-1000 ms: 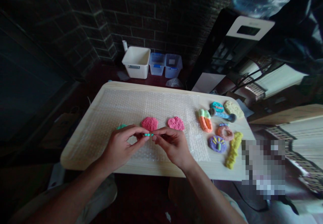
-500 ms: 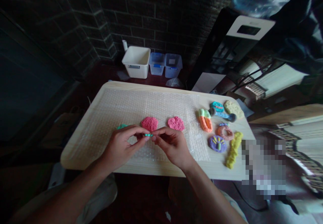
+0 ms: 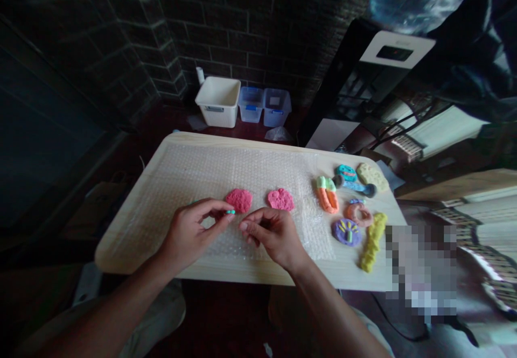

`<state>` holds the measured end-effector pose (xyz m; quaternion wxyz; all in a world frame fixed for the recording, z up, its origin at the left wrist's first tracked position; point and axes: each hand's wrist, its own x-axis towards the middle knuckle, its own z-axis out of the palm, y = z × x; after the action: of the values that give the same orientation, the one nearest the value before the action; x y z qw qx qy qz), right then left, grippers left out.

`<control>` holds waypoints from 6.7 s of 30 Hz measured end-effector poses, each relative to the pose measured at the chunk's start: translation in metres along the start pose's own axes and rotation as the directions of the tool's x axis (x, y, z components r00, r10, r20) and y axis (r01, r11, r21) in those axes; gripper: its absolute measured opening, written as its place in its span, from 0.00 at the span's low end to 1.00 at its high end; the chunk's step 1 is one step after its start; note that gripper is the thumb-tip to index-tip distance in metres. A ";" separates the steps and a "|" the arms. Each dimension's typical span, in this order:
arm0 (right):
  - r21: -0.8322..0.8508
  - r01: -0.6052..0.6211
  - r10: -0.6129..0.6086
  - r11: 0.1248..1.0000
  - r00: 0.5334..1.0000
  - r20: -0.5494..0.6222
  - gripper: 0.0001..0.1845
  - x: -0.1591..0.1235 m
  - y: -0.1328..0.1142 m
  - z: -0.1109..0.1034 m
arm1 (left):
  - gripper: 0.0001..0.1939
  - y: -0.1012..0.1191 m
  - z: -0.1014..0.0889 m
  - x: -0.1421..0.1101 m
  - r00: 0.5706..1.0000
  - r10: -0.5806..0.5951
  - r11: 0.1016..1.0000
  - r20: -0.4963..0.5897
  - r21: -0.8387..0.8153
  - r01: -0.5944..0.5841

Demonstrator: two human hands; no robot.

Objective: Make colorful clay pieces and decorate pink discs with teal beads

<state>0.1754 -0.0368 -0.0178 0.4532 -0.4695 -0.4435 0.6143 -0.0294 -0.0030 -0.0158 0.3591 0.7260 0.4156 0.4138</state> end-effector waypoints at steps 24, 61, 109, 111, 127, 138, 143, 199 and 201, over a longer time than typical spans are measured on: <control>-0.110 0.074 -0.090 0.991 0.986 -0.141 0.16 0.012 -0.005 0.005 | 0.08 -0.007 0.001 -0.012 0.978 -0.106 0.993 0.181 0.067 0.095; -0.001 0.074 -0.074 0.997 0.997 0.012 0.12 0.007 -0.010 0.008 | 0.07 -0.001 -0.005 -0.002 0.997 -0.016 0.999 0.079 -0.034 0.019; -0.140 0.124 -0.130 0.982 0.991 -0.033 0.07 0.006 0.000 0.011 | 0.07 -0.001 -0.004 -0.003 0.997 0.010 0.998 0.076 -0.056 -0.006; -0.124 0.117 -0.122 0.985 0.992 -0.033 0.07 0.006 -0.001 0.012 | 0.09 -0.001 -0.004 -0.004 0.998 -0.003 0.997 0.067 -0.075 0.008; -0.054 0.074 -0.077 0.996 0.996 -0.040 0.08 0.006 -0.001 0.010 | 0.06 0.000 -0.008 -0.005 0.999 0.016 0.996 0.035 -0.083 -0.013; -0.035 0.076 -0.077 0.997 0.996 -0.055 0.08 0.005 -0.004 0.013 | 0.06 0.000 -0.007 -0.004 0.999 0.000 0.996 0.055 -0.084 0.004; -0.028 0.076 -0.078 0.997 0.996 -0.051 0.08 0.005 -0.005 0.014 | 0.05 0.000 -0.007 -0.004 0.999 0.003 0.998 0.049 -0.056 0.000; 0.012 0.072 -0.071 0.997 0.994 -0.079 0.07 0.004 -0.007 0.011 | 0.04 0.002 -0.005 -0.001 0.966 -0.223 0.843 0.132 -0.471 0.259; 0.012 0.074 -0.073 0.997 0.994 -0.077 0.07 0.004 -0.007 0.011 | 0.04 0.001 -0.005 -0.001 0.964 -0.223 0.839 0.144 -0.476 0.265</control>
<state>0.1652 -0.0332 -0.0098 0.4957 -0.4724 -0.4383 0.5823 -0.0345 -0.0037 -0.0132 0.5980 0.5686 0.3707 0.4262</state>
